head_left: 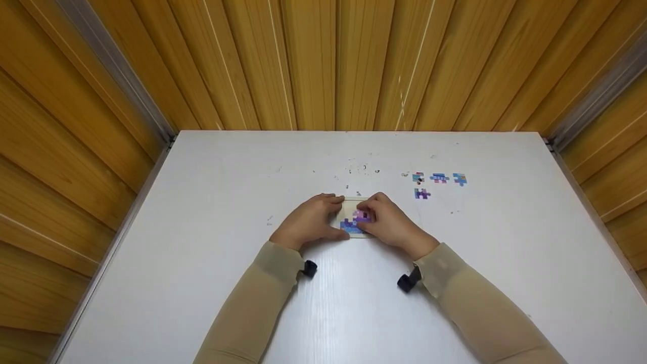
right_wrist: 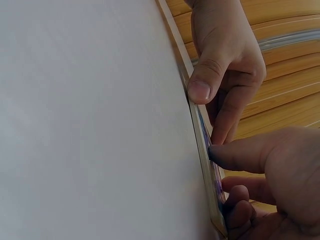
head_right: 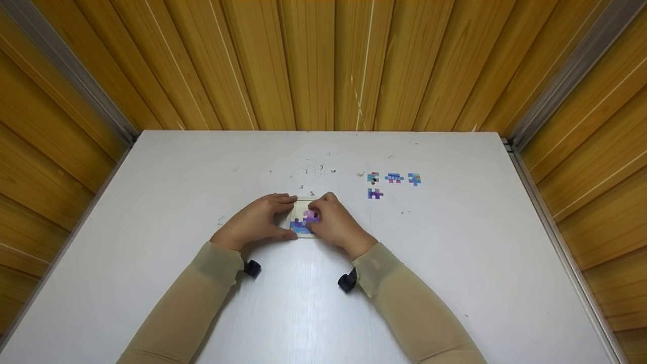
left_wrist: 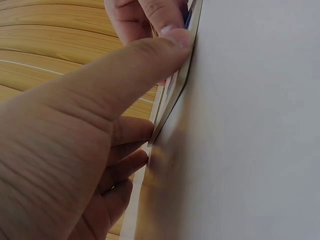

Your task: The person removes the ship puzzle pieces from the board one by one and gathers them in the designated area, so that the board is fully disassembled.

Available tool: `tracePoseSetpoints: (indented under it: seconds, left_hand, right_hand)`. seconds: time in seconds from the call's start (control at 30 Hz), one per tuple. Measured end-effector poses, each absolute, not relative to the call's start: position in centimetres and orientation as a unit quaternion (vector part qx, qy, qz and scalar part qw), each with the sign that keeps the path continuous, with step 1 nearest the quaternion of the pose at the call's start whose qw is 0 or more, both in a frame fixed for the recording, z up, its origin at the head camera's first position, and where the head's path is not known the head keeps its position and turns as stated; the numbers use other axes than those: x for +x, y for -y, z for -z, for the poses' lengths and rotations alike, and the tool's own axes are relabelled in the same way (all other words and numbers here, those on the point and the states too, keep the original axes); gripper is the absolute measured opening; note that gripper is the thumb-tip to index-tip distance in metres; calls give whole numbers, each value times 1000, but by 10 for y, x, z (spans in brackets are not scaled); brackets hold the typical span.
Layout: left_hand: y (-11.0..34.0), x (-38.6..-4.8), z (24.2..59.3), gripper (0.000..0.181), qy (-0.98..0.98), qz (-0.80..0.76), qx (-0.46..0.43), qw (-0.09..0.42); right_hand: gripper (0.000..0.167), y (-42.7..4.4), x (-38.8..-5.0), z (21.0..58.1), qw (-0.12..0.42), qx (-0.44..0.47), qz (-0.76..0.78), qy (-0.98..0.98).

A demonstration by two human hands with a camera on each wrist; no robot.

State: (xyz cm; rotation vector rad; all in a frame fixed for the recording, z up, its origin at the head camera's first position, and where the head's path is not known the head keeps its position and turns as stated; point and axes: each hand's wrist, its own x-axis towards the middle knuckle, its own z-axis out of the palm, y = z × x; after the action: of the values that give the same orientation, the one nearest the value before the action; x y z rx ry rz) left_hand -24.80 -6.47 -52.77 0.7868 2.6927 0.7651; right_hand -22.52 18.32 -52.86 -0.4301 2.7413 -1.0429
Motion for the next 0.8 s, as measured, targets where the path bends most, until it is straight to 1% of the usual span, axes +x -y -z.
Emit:
tracePoseSetpoints:
  seconds: [0.27,0.8]
  left_hand:
    - [64,-250,528,84,-922,-252,274,107]
    - [64,-249,528,86,-921,-255,270,116]
  right_hand:
    - [49,-184,-225,527,88,-144,352,-921]
    - [52,-184,-226,528,84,-142,367,-916]
